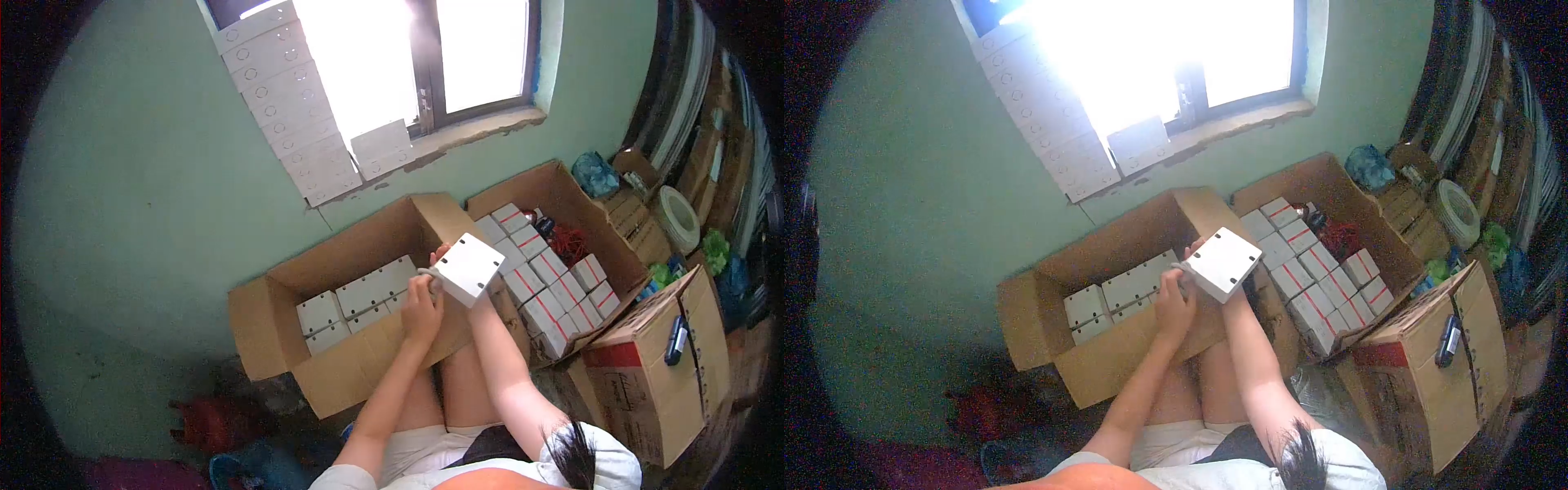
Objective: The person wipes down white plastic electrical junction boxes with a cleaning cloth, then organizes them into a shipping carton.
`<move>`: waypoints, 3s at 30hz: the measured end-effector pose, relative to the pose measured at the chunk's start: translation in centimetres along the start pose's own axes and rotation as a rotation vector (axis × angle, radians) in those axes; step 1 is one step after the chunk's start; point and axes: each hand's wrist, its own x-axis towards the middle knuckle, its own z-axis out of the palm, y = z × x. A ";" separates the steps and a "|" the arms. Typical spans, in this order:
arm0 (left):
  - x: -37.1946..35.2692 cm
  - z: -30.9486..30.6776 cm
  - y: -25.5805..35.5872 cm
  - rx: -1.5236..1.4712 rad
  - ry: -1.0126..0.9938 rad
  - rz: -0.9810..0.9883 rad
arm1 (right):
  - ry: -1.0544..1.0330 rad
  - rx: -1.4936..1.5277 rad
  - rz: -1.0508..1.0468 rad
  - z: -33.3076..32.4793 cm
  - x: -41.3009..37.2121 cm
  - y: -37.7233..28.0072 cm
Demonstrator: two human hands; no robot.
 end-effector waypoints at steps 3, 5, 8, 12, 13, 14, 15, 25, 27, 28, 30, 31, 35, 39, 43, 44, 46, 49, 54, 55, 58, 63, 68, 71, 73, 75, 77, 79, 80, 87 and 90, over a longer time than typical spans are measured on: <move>-1.6 -0.9 1.5 -0.001 -0.203 0.353 | -0.027 0.067 0.019 -1.8 0.6 0.0; -2.3 -0.2 0.1 0.034 -0.221 0.374 | -0.065 0.019 0.025 -1.5 0.0 0.1; -0.8 -1.6 -0.3 0.127 -0.315 0.222 | -0.058 0.029 0.043 -3.1 0.4 -0.6; -1.1 -1.7 -0.8 0.070 -0.216 -0.037 | -0.009 0.099 0.064 -3.3 0.8 -0.6; -1.7 -2.0 -0.1 0.078 -0.308 0.088 | -0.010 0.098 0.069 -3.1 0.9 -0.4; -2.2 -2.2 0.4 0.086 -0.403 0.213 | 0.003 0.105 0.070 -2.9 0.8 -0.3; -2.4 -2.3 0.6 0.047 -0.419 0.285 | 0.017 0.112 0.069 -2.9 0.7 -0.3; -1.4 -2.6 1.1 -0.119 -0.198 -0.058 | -0.047 -0.173 0.113 -1.0 0.1 -0.6; -2.0 -2.4 0.4 -0.169 -0.207 -0.090 | -0.092 -0.238 0.049 -1.6 -0.5 -0.1; -2.2 -2.0 0.0 -0.229 -0.203 -0.096 | -0.021 -0.245 0.141 -3.7 0.1 -1.5; -2.3 -0.7 -0.9 -0.448 -0.203 -0.229 | -0.062 -0.358 0.236 -2.3 -0.4 -1.2; -2.3 0.0 -1.7 -0.592 -0.248 -0.312 | -0.021 -0.386 0.231 -1.9 -0.4 -1.2; -1.2 -3.9 0.5 -1.140 -0.426 -0.976 | -0.066 -0.528 0.457 0.8 -0.5 -0.5; -2.1 -4.6 -1.5 -1.322 -0.417 -1.047 | -0.143 -0.819 0.452 0.4 0.6 0.1; -1.9 -5.6 -2.2 -1.380 -0.247 -1.034 | -0.018 -0.875 0.451 -2.5 0.6 -1.0; -1.5 -5.9 -2.3 -1.393 -0.186 -0.995 | 0.128 -0.883 0.384 -1.8 0.4 -0.3; -0.8 -6.9 -2.3 -1.276 -0.140 -0.968 | 0.203 -0.956 0.329 -0.1 -0.3 -0.2; -0.2 -7.7 -1.8 -1.024 -0.058 -0.727 | 0.125 -0.642 0.529 2.3 -0.9 0.7; 0.0 -10.4 0.2 0.092 -0.443 -0.097 | 0.304 -0.983 0.637 1.2 -0.7 0.4; 0.3 -10.8 0.2 0.091 -0.449 -0.102 | 0.250 -0.917 0.639 1.2 -0.8 0.3; 1.7 -10.6 -1.4 0.330 -0.400 0.135 | 0.237 -0.919 0.599 1.4 -0.8 0.0; 1.5 -8.0 -1.2 0.370 -0.108 0.276 | 0.137 -0.747 0.640 -0.9 0.2 -2.1; 0.4 -7.6 0.8 0.391 -0.348 0.554 | 0.170 -0.712 0.660 0.2 -0.3 -1.4; 2.8 -8.1 0.9 0.344 -0.153 0.307 | 0.205 -0.816 0.594 -0.3 -0.1 -1.2; 3.0 -7.7 0.8 0.230 -0.038 0.071 | 0.208 -0.797 0.589 -0.5 0.0 -1.0; 1.1 -7.2 0.8 0.195 -0.133 0.268 | 0.213 -0.786 0.592 -0.7 0.1 -1.2; -0.5 -7.0 1.6 0.139 -0.215 0.577 | 0.192 -0.710 0.656 -0.6 0.2 -1.7; -0.2 -7.2 1.0 0.181 -0.176 0.558 | 0.167 -0.705 0.683 0.0 0.1 -2.1; 0.2 -7.4 0.5 0.222 -0.150 0.554 | 0.138 -0.690 0.696 0.2 -0.2 -2.1; -0.7 -6.8 0.5 0.229 -0.020 0.364 | 0.176 -0.750 0.644 -1.1 0.1 -2.2; -1.5 -6.9 0.5 0.119 -0.207 0.569 | 0.179 -0.696 0.642 -0.6 0.2 -1.9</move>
